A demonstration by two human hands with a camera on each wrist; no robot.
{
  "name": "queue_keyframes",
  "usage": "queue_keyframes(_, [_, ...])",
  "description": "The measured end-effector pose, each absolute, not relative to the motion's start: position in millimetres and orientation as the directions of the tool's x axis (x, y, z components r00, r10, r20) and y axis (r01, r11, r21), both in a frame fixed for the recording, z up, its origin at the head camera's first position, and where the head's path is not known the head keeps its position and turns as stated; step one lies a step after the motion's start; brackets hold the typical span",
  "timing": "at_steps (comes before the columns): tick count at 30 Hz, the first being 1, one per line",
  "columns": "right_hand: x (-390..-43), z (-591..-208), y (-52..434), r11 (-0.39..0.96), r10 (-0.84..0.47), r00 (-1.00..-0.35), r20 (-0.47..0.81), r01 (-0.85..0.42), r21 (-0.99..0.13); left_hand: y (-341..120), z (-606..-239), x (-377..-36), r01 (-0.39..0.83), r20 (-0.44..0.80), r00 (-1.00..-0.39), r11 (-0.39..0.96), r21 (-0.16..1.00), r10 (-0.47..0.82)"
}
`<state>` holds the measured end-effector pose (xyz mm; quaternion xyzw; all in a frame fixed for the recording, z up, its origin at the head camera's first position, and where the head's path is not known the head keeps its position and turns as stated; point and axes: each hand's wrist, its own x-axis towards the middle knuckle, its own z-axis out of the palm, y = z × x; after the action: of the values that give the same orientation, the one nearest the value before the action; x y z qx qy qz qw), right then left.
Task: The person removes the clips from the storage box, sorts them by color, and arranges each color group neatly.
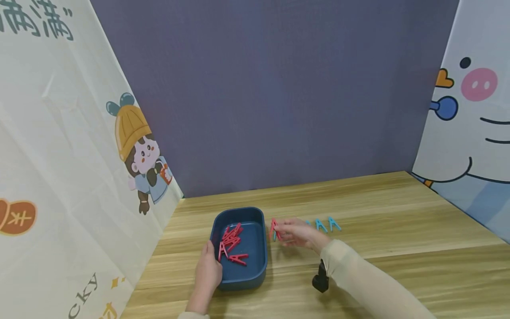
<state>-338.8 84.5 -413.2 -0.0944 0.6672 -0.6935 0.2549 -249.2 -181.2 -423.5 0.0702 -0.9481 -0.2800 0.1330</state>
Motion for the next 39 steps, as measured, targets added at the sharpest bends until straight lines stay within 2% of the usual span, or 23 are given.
queue_keyframes(18, [-334.2,-436.1,93.7,0.196,-0.485,-0.841,-0.241,0.165,-0.967,-181.4,-423.6,-249.3,-0.061,0.215,-0.953,0.833,0.549,-0.212])
queue_keyframes(30, [-328.3,-436.8,89.7,0.315,-0.440,-0.858,-0.265,0.129,-0.940,-181.4,-423.4,-249.5,-0.076,0.190,-0.958,0.827,0.557,-0.216])
queue_keyframes(39, [-327.0,-434.5,84.9,0.456,-0.368,-0.886,-0.281,0.091,-0.885,-181.5,-421.6,-249.1,-0.091,0.169,-0.960,0.821,0.564,-0.223])
